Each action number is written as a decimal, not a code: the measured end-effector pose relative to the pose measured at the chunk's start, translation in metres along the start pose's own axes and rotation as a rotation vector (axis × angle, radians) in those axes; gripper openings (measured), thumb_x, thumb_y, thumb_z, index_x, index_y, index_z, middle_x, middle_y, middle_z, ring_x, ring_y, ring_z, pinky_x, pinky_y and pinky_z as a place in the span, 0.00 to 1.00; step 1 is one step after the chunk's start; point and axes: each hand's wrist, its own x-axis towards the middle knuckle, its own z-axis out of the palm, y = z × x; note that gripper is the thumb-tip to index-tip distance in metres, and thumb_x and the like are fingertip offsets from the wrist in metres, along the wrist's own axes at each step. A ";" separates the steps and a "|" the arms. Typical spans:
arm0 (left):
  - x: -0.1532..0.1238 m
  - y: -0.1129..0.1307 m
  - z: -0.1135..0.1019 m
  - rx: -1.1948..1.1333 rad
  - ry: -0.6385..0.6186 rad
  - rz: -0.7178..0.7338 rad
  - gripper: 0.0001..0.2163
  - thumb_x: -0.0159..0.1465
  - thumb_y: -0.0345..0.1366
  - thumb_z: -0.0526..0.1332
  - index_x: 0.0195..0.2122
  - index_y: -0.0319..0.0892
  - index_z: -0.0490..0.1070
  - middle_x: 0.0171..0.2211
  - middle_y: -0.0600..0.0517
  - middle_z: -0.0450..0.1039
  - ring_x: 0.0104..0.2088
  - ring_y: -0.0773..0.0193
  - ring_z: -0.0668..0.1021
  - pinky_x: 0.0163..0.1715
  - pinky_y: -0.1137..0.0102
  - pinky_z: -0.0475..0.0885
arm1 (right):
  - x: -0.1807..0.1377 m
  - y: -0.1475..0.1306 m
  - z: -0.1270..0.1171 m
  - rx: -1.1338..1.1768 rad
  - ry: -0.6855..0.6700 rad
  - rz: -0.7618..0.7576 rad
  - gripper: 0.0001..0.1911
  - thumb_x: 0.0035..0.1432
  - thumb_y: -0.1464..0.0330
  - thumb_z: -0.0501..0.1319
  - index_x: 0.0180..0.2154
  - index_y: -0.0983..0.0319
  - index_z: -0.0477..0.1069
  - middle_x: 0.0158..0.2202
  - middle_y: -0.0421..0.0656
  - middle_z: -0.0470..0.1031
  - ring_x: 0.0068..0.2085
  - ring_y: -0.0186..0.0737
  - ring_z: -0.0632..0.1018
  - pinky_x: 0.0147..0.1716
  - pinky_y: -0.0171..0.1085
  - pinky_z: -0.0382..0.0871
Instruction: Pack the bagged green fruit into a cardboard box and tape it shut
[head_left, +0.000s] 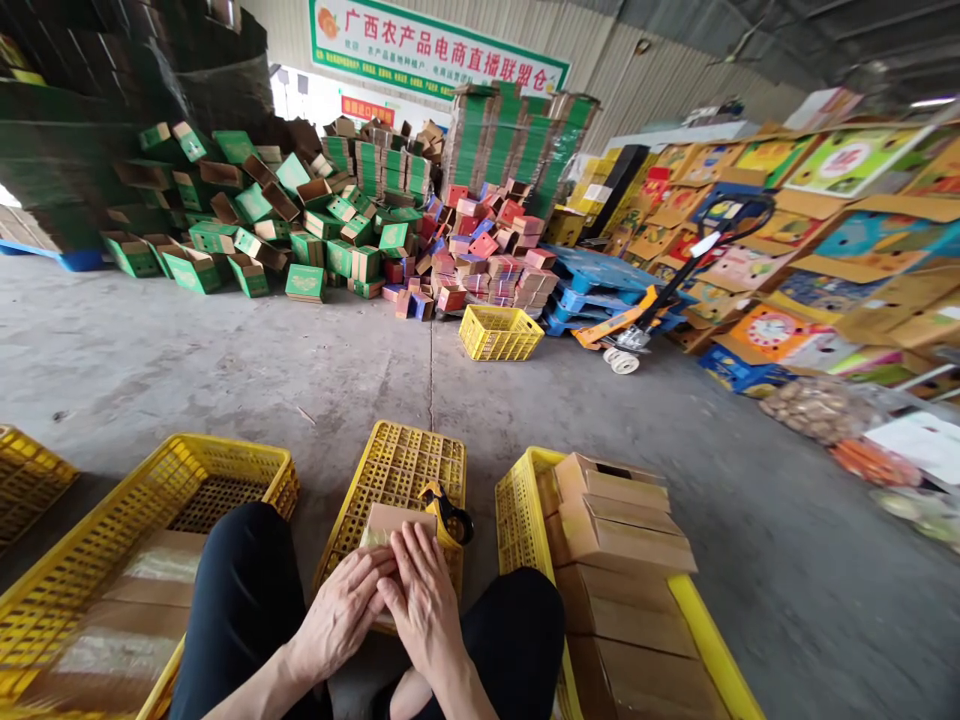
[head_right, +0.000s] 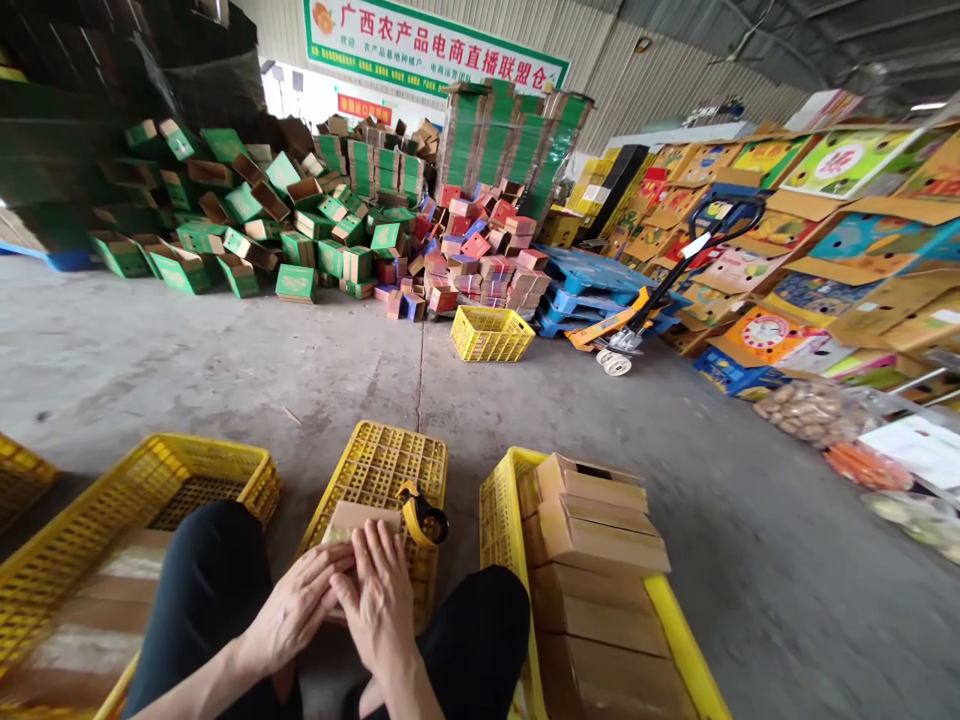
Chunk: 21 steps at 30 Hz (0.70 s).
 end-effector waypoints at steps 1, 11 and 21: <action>0.000 -0.001 0.001 0.002 0.015 -0.013 0.25 0.77 0.39 0.54 0.74 0.47 0.58 0.68 0.46 0.69 0.68 0.57 0.71 0.68 0.60 0.68 | -0.001 0.000 0.001 -0.004 0.005 -0.009 0.36 0.75 0.53 0.55 0.75 0.61 0.52 0.73 0.50 0.59 0.71 0.58 0.66 0.65 0.56 0.72; -0.006 -0.007 0.020 0.199 0.066 -0.080 0.27 0.77 0.38 0.52 0.76 0.49 0.51 0.72 0.50 0.63 0.70 0.58 0.68 0.71 0.59 0.62 | -0.012 -0.001 0.000 -0.014 0.049 0.010 0.38 0.74 0.51 0.54 0.76 0.60 0.47 0.74 0.49 0.59 0.71 0.57 0.67 0.66 0.55 0.71; -0.005 -0.001 0.024 0.296 0.091 -0.183 0.29 0.78 0.39 0.52 0.77 0.52 0.45 0.74 0.54 0.59 0.74 0.60 0.61 0.73 0.60 0.58 | -0.031 0.012 -0.011 -0.008 -0.019 -0.047 0.41 0.72 0.60 0.59 0.77 0.60 0.43 0.75 0.48 0.57 0.71 0.56 0.67 0.65 0.51 0.72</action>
